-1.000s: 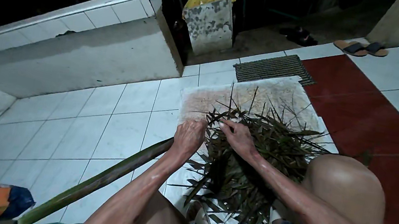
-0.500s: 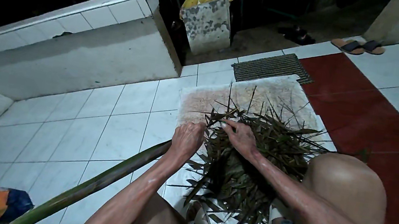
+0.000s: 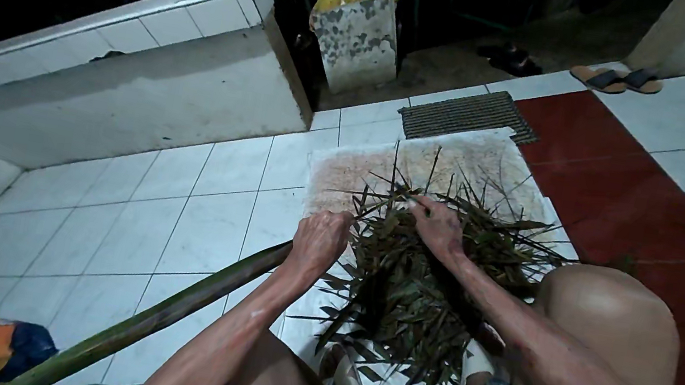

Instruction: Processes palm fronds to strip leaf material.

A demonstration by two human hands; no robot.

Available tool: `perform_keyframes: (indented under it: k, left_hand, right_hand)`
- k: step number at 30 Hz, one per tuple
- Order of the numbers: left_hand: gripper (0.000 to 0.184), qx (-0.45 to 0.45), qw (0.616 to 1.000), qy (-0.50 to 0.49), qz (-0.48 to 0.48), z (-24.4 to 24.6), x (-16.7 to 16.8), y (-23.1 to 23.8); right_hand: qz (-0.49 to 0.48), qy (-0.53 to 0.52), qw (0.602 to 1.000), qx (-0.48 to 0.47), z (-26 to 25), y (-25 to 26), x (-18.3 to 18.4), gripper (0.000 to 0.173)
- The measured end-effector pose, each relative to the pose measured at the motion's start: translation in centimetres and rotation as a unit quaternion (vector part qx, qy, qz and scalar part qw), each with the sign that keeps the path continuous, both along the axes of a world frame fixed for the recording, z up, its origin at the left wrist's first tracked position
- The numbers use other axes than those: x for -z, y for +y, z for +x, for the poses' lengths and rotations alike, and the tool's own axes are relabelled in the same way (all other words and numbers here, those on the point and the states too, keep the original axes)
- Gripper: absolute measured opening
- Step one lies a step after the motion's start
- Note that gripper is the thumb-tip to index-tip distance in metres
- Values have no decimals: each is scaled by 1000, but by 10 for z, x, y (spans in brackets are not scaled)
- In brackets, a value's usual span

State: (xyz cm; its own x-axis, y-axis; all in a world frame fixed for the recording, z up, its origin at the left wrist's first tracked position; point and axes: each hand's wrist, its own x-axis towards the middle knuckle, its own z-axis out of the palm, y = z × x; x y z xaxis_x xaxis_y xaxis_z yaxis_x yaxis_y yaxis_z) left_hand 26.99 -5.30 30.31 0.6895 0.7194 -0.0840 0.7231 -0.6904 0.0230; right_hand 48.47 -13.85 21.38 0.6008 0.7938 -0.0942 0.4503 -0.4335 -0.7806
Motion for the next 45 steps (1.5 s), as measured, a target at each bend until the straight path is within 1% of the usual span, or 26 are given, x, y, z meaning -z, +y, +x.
perform_keyframes:
  k: [2, 4, 6, 9, 14, 17, 23, 28, 34, 38, 42, 45]
  left_hand:
    - [28, -4, 1000, 3, 12, -2, -1, 0]
    - [27, 1, 999, 3, 36, -5, 1, 1]
    - [26, 14, 998, 3, 63, -8, 5, 2]
    - [24, 26, 996, 15, 85, -6, 7, 2]
    - [24, 49, 992, 22, 116, -2, 9, -1]
    - [24, 57, 990, 15, 128, -2, 10, -4]
    - [25, 73, 986, 13, 151, -4, 14, -5]
    - [26, 78, 981, 6, 178, -3, 18, -6]
    - [30, 77, 980, 19, 184, 1, 19, -12]
    - [32, 81, 979, 16, 185, 0, 19, -13]
    - [35, 74, 982, 18, 175, -5, 17, -10]
    - [36, 59, 985, 23, 163, -10, 14, -7]
  right_hand:
    - [19, -7, 999, 33, 10, -1, 1, 40]
    - [55, -8, 998, 21, 13, -2, -2, 41]
    - [90, 2, 996, -23, 7, -4, -6, 40]
    - [108, 42, 989, -95, -4, -6, -11, 38]
    - [87, 101, 973, -190, -15, -3, -19, 38]
    - [76, 110, 968, -211, -19, -4, -25, 38]
    - [51, 68, 981, -177, -20, -3, -23, 38]
    - [28, 43, 985, -166, -19, -2, -24, 37]
    - [-2, 13, 991, -133, -17, -1, -23, 35]
    - [-25, 15, 994, -108, -4, -2, -18, 36]
    - [-60, 14, 997, -41, 20, -6, -5, 39]
    - [-31, 4, 999, -10, 32, -9, -1, 40]
